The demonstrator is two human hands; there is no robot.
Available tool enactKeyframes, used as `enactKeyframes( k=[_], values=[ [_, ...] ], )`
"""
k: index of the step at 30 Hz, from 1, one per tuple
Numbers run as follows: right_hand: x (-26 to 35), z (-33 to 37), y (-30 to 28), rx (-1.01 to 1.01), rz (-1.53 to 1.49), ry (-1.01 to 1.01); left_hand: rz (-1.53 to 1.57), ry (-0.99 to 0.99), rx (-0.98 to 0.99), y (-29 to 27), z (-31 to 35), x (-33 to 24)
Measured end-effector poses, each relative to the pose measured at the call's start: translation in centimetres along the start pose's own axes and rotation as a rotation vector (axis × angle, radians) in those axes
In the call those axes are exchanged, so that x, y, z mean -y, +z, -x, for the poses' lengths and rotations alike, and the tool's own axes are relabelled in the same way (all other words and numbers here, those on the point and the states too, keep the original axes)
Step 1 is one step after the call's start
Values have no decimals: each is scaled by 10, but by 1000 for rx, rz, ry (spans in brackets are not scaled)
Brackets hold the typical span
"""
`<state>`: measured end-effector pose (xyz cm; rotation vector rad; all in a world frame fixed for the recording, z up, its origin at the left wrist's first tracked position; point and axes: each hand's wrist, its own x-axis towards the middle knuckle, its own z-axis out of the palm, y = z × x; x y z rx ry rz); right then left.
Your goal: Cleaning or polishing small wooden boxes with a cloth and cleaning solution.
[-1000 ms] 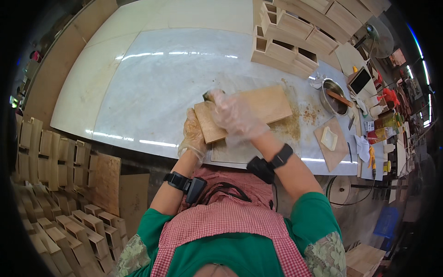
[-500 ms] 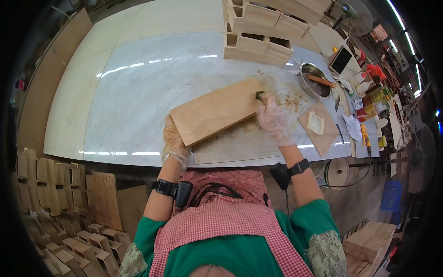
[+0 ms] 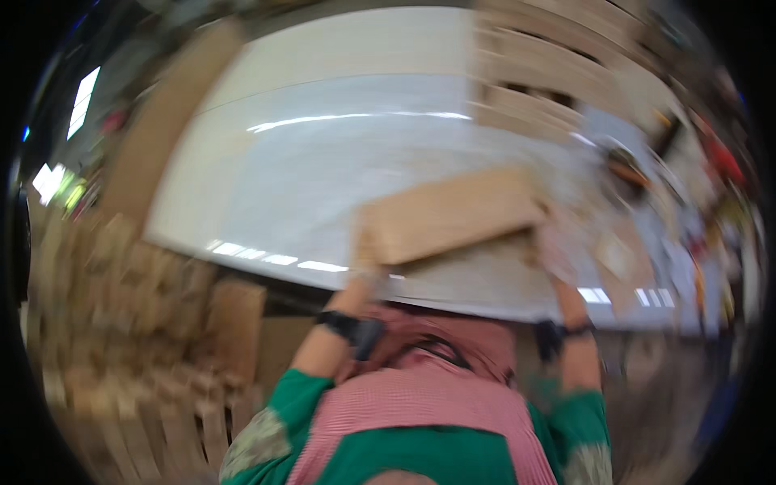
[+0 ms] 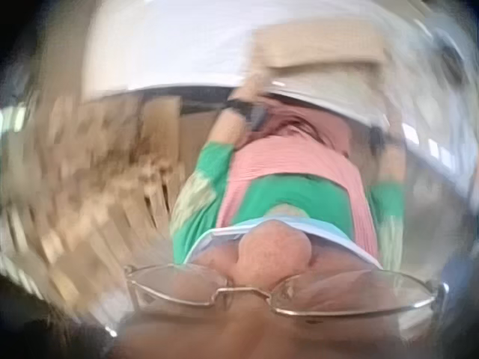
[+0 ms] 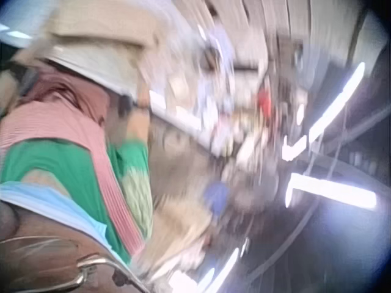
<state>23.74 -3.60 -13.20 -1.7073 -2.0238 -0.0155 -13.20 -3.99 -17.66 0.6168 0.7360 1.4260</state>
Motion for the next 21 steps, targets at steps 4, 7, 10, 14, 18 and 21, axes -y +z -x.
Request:
enactKeyframes(
  k=[4, 7, 10, 14, 18, 21],
  values=[
    [-3, 28, 15, -126, -216, 5, 114, -177, 0, 46, 1, 2],
    [6, 35, 21, -126, -318, 109, -152, 61, 8, 111, 14, -72],
    [21, 28, 28, -71, -392, 107, -717, 284, -88, 141, 55, -146],
    [22, 20, 29, -34, -438, 99, -1726, 774, -29, 150, 141, -241],
    [19, 20, 25, -44, -452, 127, -2730, 1103, -275, 154, 236, -367],
    [21, 20, 29, -33, -470, 144, -3089, 630, -656, 159, 298, -449]
  ],
)
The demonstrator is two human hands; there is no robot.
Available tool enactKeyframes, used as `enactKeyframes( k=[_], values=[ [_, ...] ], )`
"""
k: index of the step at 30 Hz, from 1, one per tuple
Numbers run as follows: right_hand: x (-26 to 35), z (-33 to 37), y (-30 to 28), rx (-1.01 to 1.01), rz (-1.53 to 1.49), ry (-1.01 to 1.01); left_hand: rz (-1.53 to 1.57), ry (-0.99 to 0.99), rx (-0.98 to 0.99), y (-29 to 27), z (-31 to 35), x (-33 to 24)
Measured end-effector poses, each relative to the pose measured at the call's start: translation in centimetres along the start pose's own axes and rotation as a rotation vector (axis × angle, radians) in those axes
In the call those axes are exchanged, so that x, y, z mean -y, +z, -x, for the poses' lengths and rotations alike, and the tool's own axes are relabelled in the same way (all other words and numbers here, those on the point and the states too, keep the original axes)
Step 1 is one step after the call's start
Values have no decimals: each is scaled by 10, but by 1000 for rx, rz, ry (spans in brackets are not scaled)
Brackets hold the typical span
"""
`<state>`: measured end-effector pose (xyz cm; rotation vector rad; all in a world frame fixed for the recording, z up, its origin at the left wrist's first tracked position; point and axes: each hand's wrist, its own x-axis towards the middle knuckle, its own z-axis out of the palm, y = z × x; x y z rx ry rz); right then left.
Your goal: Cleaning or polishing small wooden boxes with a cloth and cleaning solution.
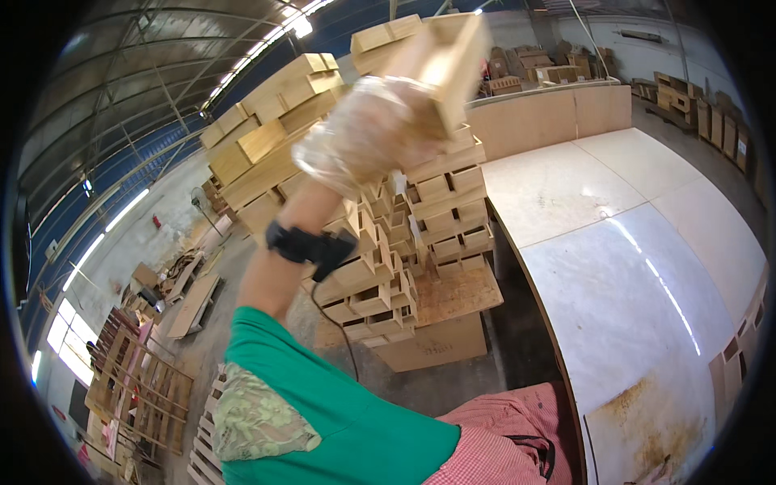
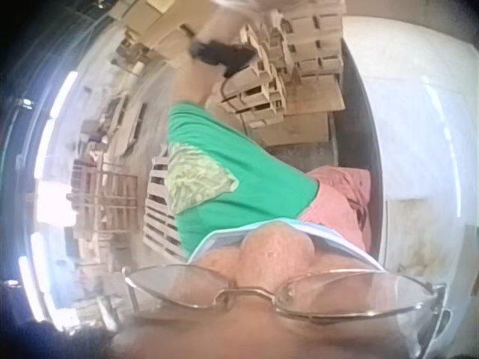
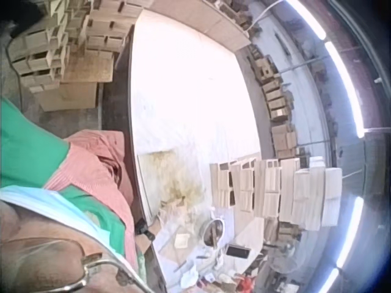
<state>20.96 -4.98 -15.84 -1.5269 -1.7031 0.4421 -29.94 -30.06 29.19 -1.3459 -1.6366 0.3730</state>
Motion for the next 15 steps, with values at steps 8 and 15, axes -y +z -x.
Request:
enactKeyframes(
  k=[8, 15],
  values=[
    [3, 6, 12, 16, -31, 18, -411, -478, 416, -4, 88, 131],
    [-1, 10, 11, 7, -26, 33, -297, -515, 195, 4, 134, 148]
  ],
)
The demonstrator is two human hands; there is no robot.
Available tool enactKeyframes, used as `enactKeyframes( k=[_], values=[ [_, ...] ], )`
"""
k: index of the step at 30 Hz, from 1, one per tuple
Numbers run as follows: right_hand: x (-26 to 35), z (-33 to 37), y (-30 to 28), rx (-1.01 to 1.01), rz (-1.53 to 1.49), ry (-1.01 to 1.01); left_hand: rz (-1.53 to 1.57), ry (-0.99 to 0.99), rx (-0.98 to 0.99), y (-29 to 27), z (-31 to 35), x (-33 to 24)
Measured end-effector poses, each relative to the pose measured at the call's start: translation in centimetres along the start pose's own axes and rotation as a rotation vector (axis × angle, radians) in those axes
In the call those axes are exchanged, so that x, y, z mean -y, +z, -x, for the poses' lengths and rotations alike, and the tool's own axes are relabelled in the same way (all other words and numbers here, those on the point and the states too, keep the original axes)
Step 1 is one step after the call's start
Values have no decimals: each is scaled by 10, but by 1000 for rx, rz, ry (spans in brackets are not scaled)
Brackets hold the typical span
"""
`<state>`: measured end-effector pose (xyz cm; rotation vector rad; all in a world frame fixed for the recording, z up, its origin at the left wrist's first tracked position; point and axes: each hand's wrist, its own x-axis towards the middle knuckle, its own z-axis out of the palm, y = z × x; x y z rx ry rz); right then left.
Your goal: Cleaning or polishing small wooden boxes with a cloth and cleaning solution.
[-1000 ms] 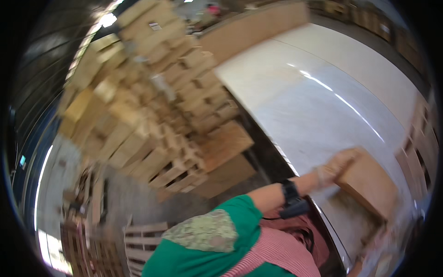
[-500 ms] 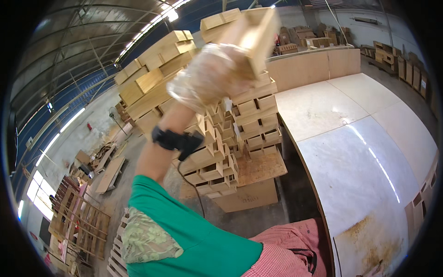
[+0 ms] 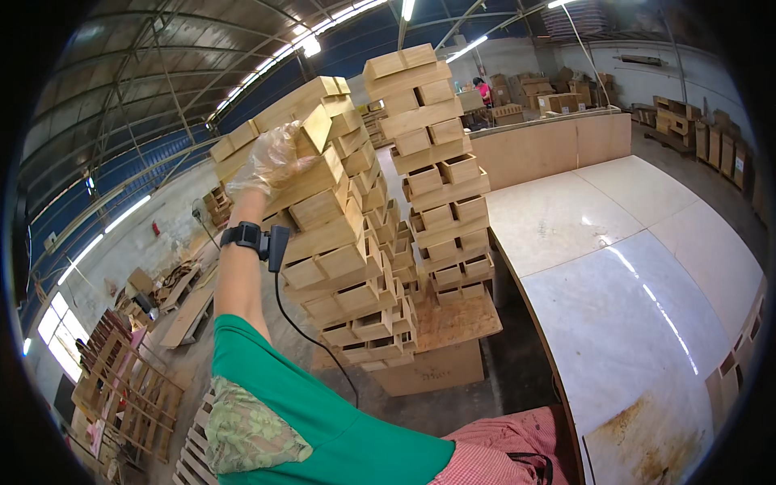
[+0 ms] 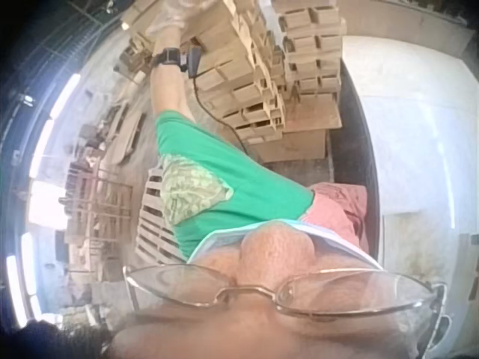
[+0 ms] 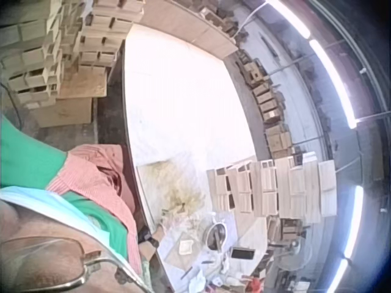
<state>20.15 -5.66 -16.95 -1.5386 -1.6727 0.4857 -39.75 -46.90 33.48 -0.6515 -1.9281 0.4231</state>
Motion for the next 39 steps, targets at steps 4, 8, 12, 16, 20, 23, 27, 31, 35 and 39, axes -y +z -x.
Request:
enactKeyframes(
  k=[4, 8, 12, 16, 20, 23, 27, 31, 35, 39],
  values=[
    [-4, 3, 2, 16, -10, -11, 12, -22, 9, -9, 12, 21],
    [-21, 8, -5, -15, -16, 6, 53, 33, -34, -11, 7, 17],
    [-62, 35, -28, -140, -9, 12, 173, 171, -47, -12, -26, -25],
    [-83, 36, 15, -366, 236, -426, 353, 185, -82, -34, -27, -46],
    [-20, -7, -12, -92, -89, 79, 638, 237, -161, -59, -75, -116],
    [-14, 2, -24, -164, -174, 119, 1305, 378, -188, -52, -118, -161],
    [-31, 22, -49, -255, -143, 96, 1023, 417, -432, -179, -153, -287],
    [-5, 32, -65, -143, 72, 169, 1559, 599, -354, -268, -203, -426],
    [-23, 33, -51, -277, -51, 80, 1418, 692, -543, -390, -208, -489],
    [-9, 32, -58, -142, -60, 212, 1291, 732, -715, -469, -235, -544]
  ],
)
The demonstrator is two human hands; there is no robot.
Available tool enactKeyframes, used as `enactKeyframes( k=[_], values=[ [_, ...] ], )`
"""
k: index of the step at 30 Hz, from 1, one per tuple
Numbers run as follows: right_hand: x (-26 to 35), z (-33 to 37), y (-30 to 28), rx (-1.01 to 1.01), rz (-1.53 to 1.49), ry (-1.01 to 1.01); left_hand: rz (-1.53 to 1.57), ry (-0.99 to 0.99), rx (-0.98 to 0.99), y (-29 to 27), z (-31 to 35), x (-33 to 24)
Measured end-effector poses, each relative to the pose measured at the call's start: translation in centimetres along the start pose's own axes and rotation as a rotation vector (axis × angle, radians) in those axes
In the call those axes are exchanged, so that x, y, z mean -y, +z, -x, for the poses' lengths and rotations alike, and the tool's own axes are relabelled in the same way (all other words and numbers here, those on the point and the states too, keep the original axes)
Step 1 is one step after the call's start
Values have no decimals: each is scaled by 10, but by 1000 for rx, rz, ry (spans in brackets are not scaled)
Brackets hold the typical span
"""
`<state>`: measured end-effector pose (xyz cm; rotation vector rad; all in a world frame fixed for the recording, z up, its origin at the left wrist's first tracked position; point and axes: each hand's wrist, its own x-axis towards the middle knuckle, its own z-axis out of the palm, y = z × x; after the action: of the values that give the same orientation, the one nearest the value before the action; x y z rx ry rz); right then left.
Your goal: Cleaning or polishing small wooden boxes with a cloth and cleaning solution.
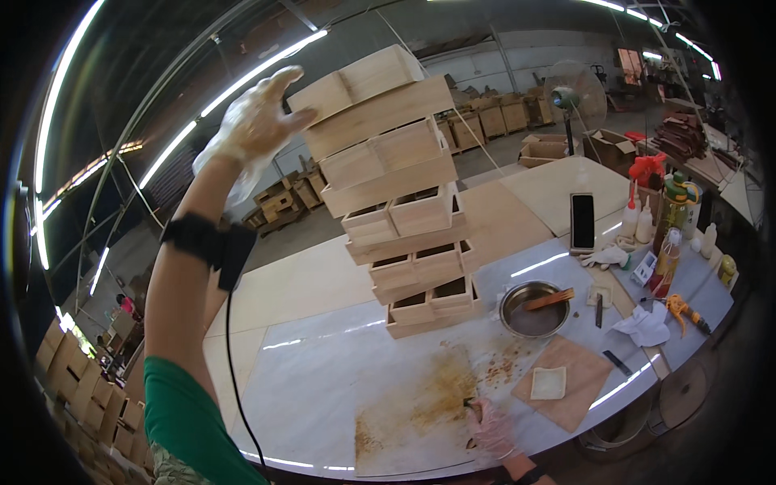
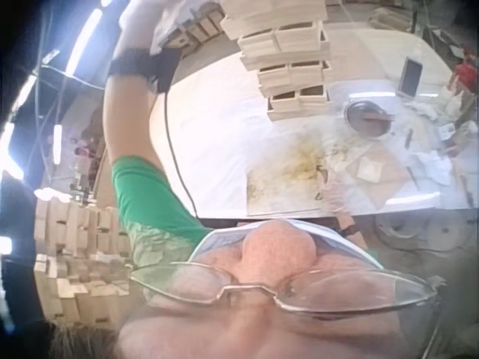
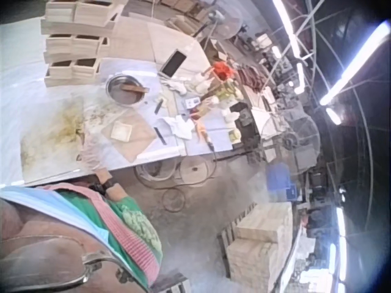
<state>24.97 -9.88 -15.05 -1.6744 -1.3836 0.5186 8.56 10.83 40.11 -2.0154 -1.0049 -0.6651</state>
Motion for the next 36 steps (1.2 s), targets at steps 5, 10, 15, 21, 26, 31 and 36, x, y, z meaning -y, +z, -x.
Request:
enactKeyframes(
  k=[5, 10, 15, 21, 26, 31, 36],
  values=[
    [4, -1, -3, -26, -127, 16, 47, -54, 201, 36, -57, -25],
    [0, -3, -1, -24, -119, 5, 88, -52, 254, 42, -79, -33],
    [16, -1, -13, 23, -77, 75, 172, 9, 269, 41, -88, -31],
    [5, -3, -5, 30, -13, 46, 111, 28, 152, 43, -83, -41],
    [-3, 0, 0, -4, 99, -193, 146, 134, -5, 20, -30, 0],
    [-14, -4, 7, -82, 118, -236, 451, 9, -45, -40, 84, -5],
    [-4, -4, 0, -125, 165, -283, 57, 21, -105, -72, 215, -7]
  ],
)
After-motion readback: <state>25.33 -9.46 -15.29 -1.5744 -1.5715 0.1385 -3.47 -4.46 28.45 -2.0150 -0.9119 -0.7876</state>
